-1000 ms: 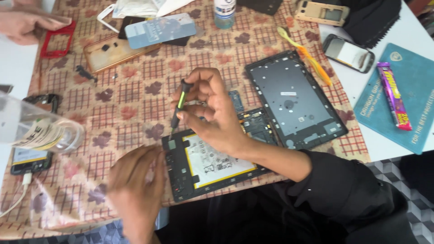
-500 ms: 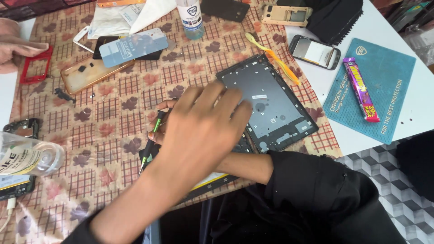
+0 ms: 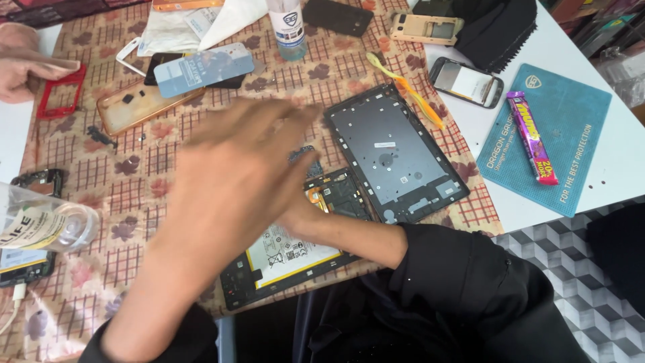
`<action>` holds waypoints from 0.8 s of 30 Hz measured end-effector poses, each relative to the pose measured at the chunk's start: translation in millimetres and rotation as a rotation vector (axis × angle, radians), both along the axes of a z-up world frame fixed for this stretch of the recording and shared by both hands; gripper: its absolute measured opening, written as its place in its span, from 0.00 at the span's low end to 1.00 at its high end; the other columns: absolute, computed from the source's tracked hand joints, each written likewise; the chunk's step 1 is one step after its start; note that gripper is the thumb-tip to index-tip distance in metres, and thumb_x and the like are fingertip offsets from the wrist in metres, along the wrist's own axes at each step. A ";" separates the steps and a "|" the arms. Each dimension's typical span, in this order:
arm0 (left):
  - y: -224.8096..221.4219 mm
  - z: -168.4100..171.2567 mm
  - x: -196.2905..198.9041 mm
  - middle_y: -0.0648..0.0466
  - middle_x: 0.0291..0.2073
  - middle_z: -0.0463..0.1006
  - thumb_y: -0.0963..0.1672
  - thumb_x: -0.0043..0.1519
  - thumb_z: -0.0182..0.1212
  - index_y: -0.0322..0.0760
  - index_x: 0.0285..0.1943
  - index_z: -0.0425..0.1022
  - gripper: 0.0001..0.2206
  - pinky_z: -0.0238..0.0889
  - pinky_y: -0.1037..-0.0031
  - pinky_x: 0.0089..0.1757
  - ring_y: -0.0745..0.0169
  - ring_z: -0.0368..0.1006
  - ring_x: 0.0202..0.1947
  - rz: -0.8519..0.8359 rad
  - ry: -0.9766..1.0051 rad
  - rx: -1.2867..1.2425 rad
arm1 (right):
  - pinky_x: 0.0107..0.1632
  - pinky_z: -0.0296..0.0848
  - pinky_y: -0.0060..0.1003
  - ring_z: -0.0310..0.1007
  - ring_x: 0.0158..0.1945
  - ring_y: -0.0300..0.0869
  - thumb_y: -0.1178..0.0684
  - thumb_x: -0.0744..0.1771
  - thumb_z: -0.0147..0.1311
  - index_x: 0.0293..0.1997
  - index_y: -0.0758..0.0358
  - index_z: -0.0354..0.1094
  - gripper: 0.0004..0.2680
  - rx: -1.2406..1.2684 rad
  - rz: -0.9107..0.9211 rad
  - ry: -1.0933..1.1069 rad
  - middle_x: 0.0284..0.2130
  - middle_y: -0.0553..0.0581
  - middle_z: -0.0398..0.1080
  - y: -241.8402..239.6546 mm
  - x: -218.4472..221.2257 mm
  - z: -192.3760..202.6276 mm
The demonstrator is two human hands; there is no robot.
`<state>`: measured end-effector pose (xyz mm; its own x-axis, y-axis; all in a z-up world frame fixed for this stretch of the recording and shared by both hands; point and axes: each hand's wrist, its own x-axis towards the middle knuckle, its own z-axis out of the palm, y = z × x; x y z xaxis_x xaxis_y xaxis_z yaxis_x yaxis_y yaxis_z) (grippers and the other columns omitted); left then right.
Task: The person uses a screwdriver to remove screws and separate the internal components of a tablet. They detach the motherboard and other parts from the chassis, placing them on the table.
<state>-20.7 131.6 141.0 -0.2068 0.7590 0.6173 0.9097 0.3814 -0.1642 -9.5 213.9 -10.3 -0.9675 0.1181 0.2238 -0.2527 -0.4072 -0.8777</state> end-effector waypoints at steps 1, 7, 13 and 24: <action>-20.5 0.3 2.2 0.49 0.44 0.83 0.44 0.59 0.72 0.34 0.53 0.79 0.16 0.73 0.70 0.40 0.55 0.79 0.43 -0.007 -0.015 0.054 | 0.51 0.76 0.33 0.71 0.48 0.39 0.64 0.65 0.61 0.62 0.63 0.50 0.22 0.012 -0.025 -0.018 0.46 0.55 0.67 1.3 -8.7 4.7; -112.4 -50.9 27.0 0.58 0.37 0.81 0.47 0.60 0.73 0.46 0.44 0.79 0.09 0.66 0.73 0.32 0.68 0.77 0.35 0.226 -0.264 0.109 | 0.43 0.72 0.34 0.68 0.42 0.40 0.66 0.65 0.59 0.65 0.61 0.51 0.23 -0.002 -0.166 -0.028 0.42 0.57 0.66 20.1 -32.4 20.2; -130.3 -90.7 9.2 0.45 0.60 0.60 0.56 0.28 0.84 0.40 0.72 0.60 0.58 0.58 0.51 0.56 0.43 0.57 0.60 0.349 -0.675 -0.384 | 0.58 0.76 0.39 0.72 0.48 0.41 0.69 0.65 0.56 0.65 0.59 0.51 0.23 -0.116 -0.204 0.095 0.46 0.57 0.68 41.3 -31.5 31.4; -104.6 -67.6 -10.0 0.49 0.60 0.57 0.51 0.27 0.87 0.46 0.73 0.57 0.59 0.50 0.56 0.64 0.49 0.52 0.62 0.423 -0.770 -0.687 | 0.59 0.76 0.41 0.73 0.52 0.41 0.70 0.67 0.53 0.66 0.59 0.50 0.22 -0.166 -0.106 0.092 0.49 0.56 0.68 47.0 -28.5 33.7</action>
<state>-30.7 27.1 73.4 -0.6762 0.6679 -0.3109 0.6777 0.7294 0.0929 -38.0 260.9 23.3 -0.9238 0.2610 0.2800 -0.3783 -0.5110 -0.7718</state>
